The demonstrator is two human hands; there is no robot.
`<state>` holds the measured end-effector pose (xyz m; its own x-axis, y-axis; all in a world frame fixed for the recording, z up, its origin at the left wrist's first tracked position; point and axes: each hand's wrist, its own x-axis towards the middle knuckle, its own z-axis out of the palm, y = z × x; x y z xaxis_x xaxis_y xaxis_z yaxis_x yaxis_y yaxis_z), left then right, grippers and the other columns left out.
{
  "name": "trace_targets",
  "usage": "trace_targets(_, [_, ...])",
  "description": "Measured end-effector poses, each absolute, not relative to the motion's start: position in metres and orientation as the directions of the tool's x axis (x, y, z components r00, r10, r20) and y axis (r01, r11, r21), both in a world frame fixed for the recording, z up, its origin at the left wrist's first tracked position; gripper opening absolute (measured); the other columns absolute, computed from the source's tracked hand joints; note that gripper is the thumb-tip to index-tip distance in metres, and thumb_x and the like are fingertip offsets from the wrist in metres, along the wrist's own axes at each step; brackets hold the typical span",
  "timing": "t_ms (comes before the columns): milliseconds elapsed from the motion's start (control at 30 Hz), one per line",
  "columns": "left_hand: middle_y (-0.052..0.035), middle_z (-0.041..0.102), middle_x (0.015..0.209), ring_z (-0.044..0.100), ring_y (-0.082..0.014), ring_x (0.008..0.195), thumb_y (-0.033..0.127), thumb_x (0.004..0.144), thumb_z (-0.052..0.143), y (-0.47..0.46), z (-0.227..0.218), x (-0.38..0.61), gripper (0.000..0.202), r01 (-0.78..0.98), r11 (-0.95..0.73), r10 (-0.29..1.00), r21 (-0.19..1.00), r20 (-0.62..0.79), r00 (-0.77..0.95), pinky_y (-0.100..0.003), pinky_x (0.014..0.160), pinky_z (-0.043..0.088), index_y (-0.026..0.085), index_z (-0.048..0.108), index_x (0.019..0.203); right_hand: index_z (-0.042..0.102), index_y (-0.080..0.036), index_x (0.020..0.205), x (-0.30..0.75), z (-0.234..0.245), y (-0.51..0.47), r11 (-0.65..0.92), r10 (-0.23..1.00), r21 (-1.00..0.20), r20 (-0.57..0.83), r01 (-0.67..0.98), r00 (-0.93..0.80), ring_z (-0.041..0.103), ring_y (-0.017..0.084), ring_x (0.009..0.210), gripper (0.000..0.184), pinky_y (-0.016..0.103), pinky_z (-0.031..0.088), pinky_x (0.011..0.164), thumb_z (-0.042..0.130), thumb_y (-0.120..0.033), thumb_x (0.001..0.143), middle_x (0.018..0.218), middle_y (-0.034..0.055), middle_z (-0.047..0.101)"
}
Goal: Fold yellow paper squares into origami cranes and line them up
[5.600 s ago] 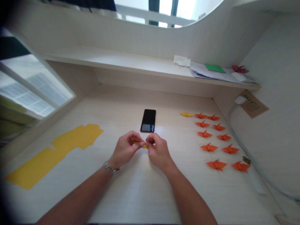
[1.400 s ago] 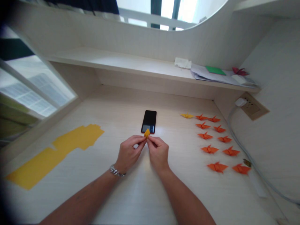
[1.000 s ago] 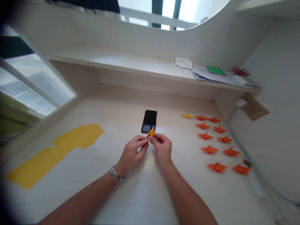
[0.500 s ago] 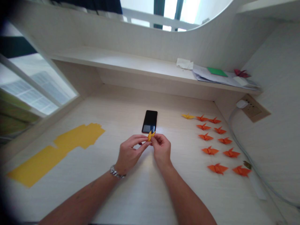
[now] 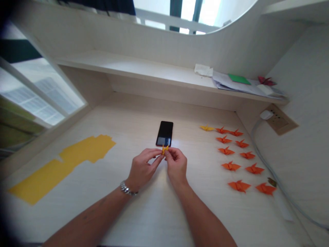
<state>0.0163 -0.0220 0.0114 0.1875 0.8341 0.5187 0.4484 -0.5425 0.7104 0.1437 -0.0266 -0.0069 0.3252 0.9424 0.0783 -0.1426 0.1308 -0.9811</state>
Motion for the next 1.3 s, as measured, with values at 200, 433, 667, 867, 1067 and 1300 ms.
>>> trace_targets(200, [-0.0081, 0.069, 0.103, 0.062, -0.021, 0.097, 0.017, 0.086, 0.052, -0.023, 0.012, 0.018, 0.021, 0.478, -0.582, 0.807, 0.658, 0.54, 0.24, -0.037, 0.089, 0.049, 0.02, 0.066, 0.102, 0.066, -0.015, 0.086, 0.142, -0.003, -0.028, 0.143, 0.935, -0.985, 0.103, -0.092, 0.34, 0.061, 0.015, 0.068, 0.019, 0.028, 0.051, 0.062, 0.066, -0.032, 0.077, 0.078, 0.0036, 0.068])
trace_targets(433, [-0.005, 0.071, 0.093, 0.065, -0.0167, 0.082, 0.025, 0.086, 0.056, -0.022, 0.014, 0.017, 0.016, 0.449, -0.427, 0.902, 0.785, 0.402, 0.154, -0.028, 0.074, 0.053, 0.019, 0.068, 0.094, 0.066, -0.015, 0.086, 0.141, -0.007, -0.029, 0.155, 0.928, -0.986, 0.127, -0.054, 0.349, 0.061, 0.016, 0.071, 0.019, 0.03, 0.051, 0.065, 0.066, -0.032, 0.077, 0.08, 0.0039, 0.068])
trace_targets(667, [-0.0043, 0.072, 0.091, 0.066, -0.0168, 0.081, 0.033, 0.082, 0.06, -0.017, 0.014, 0.015, 0.019, 0.289, -0.262, 0.965, 0.921, 0.241, 0.106, -0.026, 0.07, 0.054, 0.019, 0.07, 0.089, 0.064, -0.016, 0.084, 0.143, -0.007, -0.028, 0.177, 0.937, -0.984, 0.16, -0.026, 0.311, 0.06, 0.015, 0.071, 0.014, 0.028, 0.049, 0.065, 0.064, -0.029, 0.079, 0.078, 0.0031, 0.066])
trace_targets(867, [-0.0061, 0.071, 0.087, 0.067, -0.0183, 0.079, 0.034, 0.078, 0.065, -0.011, 0.008, 0.012, 0.02, 0.18, -0.162, 0.986, 0.97, 0.154, 0.059, -0.028, 0.07, 0.055, 0.016, 0.07, 0.084, 0.063, -0.017, 0.086, 0.142, -0.007, -0.029, 0.158, 0.952, -0.987, 0.145, -0.027, 0.268, 0.06, 0.016, 0.071, 0.015, 0.028, 0.048, 0.064, 0.063, -0.03, 0.079, 0.08, 0.0037, 0.066])
trace_targets(1067, [-0.0052, 0.07, 0.09, 0.065, -0.0175, 0.082, 0.03, 0.081, 0.062, -0.017, 0.012, 0.015, 0.016, 0.236, -0.239, 0.971, 0.942, 0.228, 0.073, -0.027, 0.072, 0.054, 0.018, 0.068, 0.087, 0.063, -0.017, 0.086, 0.143, -0.007, -0.029, 0.165, 0.948, -0.986, 0.156, -0.01, 0.278, 0.061, 0.017, 0.073, 0.014, 0.029, 0.048, 0.066, 0.062, -0.03, 0.079, 0.08, 0.0037, 0.066])
trace_targets(1300, [-0.0078, 0.068, 0.094, 0.064, -0.0185, 0.087, 0.029, 0.08, 0.063, -0.014, 0.007, 0.016, 0.015, 0.092, -0.188, 0.98, 0.978, 0.18, 0.091, -0.029, 0.076, 0.054, 0.015, 0.066, 0.085, 0.063, -0.017, 0.086, 0.143, -0.007, -0.03, 0.181, 0.949, -0.984, 0.174, -0.001, 0.263, 0.059, 0.016, 0.071, 0.013, 0.029, 0.048, 0.065, 0.062, -0.029, 0.08, 0.08, 0.003, 0.065])
